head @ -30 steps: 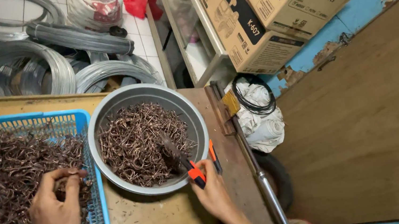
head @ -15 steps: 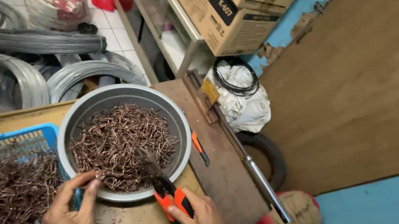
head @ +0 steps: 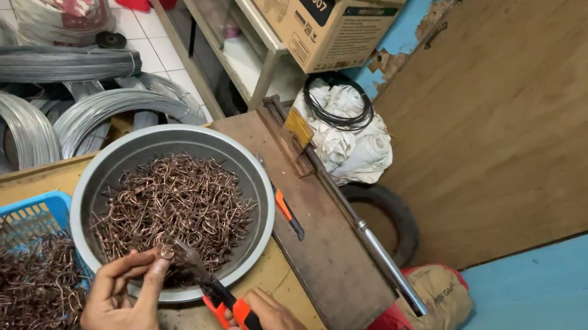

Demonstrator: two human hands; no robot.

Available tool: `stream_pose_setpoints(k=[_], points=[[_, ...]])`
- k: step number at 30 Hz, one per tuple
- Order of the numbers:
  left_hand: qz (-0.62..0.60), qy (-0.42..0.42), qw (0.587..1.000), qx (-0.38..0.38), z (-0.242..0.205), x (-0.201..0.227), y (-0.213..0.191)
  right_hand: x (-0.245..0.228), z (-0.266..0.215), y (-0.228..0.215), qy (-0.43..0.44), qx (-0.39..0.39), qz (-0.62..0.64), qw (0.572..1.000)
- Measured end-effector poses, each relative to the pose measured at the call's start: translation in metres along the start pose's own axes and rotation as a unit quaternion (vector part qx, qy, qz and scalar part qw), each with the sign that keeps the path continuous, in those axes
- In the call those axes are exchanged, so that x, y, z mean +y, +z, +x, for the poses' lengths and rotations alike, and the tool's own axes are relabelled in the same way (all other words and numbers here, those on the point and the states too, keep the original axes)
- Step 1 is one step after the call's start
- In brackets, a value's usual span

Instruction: The person uses pliers to cut small copper wire pieces from a metal bowl and places them into a blue basket. The person repeatedly picks up wire pieces, cuts them, and transfers them to the basket.

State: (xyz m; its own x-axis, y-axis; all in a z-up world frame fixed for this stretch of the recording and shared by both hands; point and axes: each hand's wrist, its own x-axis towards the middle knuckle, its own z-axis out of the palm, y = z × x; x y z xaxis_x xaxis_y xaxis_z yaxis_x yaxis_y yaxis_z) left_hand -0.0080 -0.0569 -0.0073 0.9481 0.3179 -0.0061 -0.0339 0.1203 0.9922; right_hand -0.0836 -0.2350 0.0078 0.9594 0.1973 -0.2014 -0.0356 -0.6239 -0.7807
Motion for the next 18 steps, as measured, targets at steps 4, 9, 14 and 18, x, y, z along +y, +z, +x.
stream_pose_setpoints(k=[4, 9, 14, 18], points=[[-0.013, 0.012, 1.0, -0.006, 0.001, -0.011, -0.001, 0.003, 0.0, 0.002, -0.041, 0.009, -0.001, 0.999], [0.012, 0.017, 1.0, -0.02, 0.003, -0.005, -0.005, -0.006, -0.001, -0.003, -0.069, 0.006, -0.004, 0.998], [0.014, -0.001, 0.999, -0.038, 0.007, -0.004, -0.012, -0.007, 0.002, -0.007, -0.046, -0.03, 0.022, 0.998], [0.007, -0.022, 0.998, -0.058, 0.011, -0.008, -0.018, -0.017, 0.003, -0.015, -0.066, -0.051, 0.041, 0.996]])
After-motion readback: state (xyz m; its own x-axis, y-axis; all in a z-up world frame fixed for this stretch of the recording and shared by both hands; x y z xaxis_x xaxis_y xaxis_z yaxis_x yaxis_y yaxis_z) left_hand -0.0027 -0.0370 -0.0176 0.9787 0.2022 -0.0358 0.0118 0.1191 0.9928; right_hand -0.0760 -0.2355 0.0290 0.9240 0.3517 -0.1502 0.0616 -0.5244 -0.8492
